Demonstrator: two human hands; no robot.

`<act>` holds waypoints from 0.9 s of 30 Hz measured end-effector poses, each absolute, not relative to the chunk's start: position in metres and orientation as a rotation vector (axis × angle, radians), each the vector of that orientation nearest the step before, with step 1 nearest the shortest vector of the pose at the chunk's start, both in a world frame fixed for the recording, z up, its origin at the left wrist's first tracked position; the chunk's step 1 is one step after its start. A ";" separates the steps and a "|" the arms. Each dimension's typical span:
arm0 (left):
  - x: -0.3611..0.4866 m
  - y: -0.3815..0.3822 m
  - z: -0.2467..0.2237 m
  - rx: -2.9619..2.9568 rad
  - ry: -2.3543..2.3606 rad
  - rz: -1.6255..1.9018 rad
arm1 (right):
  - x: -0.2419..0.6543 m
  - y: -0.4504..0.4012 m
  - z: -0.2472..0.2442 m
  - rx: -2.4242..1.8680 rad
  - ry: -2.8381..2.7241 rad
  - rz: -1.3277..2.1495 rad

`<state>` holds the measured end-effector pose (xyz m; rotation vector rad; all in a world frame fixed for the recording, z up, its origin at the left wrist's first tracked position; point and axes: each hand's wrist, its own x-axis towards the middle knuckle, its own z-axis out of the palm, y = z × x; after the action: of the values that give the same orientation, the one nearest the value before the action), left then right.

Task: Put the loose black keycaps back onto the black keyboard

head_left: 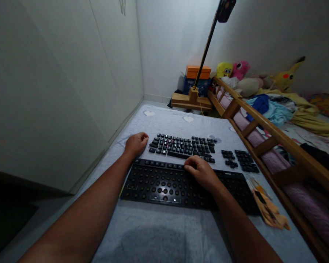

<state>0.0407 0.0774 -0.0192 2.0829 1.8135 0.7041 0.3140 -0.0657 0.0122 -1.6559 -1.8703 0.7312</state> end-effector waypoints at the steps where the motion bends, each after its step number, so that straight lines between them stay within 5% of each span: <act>1: 0.041 0.077 -0.019 2.084 1.815 0.704 | 0.316 -0.066 0.013 -1.641 -1.874 0.756; 27: 0.040 0.078 -0.022 2.077 1.808 0.733 | 0.312 -0.070 0.007 -1.685 -1.863 0.654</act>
<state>0.0397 0.0783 -0.0219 2.0766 1.8083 0.7334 0.3116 -0.0697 0.0067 -1.6850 -1.8627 0.6538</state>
